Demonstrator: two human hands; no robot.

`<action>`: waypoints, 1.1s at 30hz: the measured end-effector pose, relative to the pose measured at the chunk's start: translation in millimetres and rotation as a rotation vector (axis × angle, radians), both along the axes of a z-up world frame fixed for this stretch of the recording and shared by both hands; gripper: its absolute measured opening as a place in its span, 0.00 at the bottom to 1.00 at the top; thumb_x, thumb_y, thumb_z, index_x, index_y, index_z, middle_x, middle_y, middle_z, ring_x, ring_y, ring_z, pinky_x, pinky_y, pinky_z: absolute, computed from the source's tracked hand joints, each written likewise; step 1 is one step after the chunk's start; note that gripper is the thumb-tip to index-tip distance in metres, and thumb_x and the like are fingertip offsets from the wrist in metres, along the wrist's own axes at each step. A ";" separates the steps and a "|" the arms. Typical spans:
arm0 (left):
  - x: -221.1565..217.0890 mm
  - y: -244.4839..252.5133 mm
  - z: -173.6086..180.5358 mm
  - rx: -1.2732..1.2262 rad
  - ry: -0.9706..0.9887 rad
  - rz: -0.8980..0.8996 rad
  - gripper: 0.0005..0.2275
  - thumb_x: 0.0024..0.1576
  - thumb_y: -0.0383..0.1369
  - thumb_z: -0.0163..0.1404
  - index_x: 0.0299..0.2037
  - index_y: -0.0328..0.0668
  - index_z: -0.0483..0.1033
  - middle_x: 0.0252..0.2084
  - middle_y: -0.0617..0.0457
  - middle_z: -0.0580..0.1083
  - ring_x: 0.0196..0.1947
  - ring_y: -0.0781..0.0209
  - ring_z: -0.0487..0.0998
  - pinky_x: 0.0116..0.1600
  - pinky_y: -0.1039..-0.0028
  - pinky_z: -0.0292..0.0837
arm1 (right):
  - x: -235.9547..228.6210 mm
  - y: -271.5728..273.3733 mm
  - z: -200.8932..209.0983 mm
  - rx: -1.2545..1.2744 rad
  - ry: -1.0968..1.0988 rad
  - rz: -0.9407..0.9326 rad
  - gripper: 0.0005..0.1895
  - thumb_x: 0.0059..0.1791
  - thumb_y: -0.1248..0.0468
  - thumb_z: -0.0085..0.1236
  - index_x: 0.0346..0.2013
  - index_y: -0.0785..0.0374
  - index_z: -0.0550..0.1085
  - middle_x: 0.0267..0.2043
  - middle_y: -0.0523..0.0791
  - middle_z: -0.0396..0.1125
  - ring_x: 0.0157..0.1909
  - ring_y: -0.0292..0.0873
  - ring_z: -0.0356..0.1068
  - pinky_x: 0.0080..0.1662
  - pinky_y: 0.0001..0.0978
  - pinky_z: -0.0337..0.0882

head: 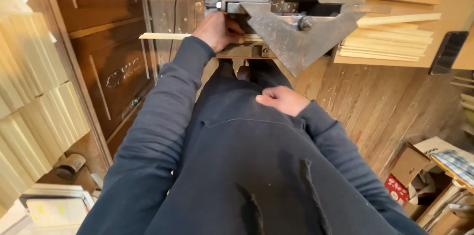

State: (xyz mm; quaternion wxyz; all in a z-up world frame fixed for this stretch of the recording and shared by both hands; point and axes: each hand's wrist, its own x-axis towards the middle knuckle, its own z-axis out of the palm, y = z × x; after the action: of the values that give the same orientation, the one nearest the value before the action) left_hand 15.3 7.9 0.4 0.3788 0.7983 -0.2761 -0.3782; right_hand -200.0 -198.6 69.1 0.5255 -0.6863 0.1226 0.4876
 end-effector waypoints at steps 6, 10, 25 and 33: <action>-2.1 0.6 -7.7 0.043 0.005 0.041 0.09 0.48 0.37 0.64 0.36 0.46 0.87 0.35 0.48 0.82 0.35 0.46 0.81 0.46 0.61 0.76 | 17.2 2.1 18.0 -0.241 -0.258 -0.119 0.16 0.50 0.51 0.60 0.31 0.61 0.75 0.26 0.44 0.69 0.30 0.44 0.69 0.38 0.38 0.70; -1.2 -0.6 3.5 0.074 0.048 0.040 0.09 0.50 0.36 0.64 0.38 0.46 0.87 0.37 0.47 0.82 0.37 0.46 0.81 0.47 0.61 0.75 | 23.2 2.4 27.4 -0.473 -0.725 -0.070 0.12 0.53 0.56 0.61 0.41 0.62 0.76 0.40 0.51 0.72 0.45 0.56 0.72 0.47 0.45 0.71; 1.4 -2.5 6.0 0.095 0.033 0.007 0.09 0.50 0.37 0.64 0.39 0.49 0.87 0.38 0.48 0.82 0.39 0.45 0.80 0.48 0.60 0.74 | 70.9 2.4 -48.1 -0.543 -0.936 -0.063 0.25 0.56 0.53 0.59 0.63 0.66 0.71 0.59 0.58 0.68 0.59 0.62 0.67 0.60 0.50 0.65; 0.9 -1.4 0.2 0.051 0.019 0.031 0.09 0.48 0.35 0.65 0.37 0.46 0.87 0.37 0.47 0.82 0.38 0.46 0.81 0.47 0.60 0.75 | 66.2 6.1 -62.8 -0.594 -0.937 -0.078 0.22 0.56 0.55 0.60 0.60 0.65 0.72 0.57 0.57 0.69 0.58 0.62 0.67 0.60 0.51 0.65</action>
State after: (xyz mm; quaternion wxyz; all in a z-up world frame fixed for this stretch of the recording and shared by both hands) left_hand 16.2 6.5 0.6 0.3670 0.8081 -0.2504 -0.3869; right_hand -133.7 -192.5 6.3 0.3255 -0.9434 0.0331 0.0549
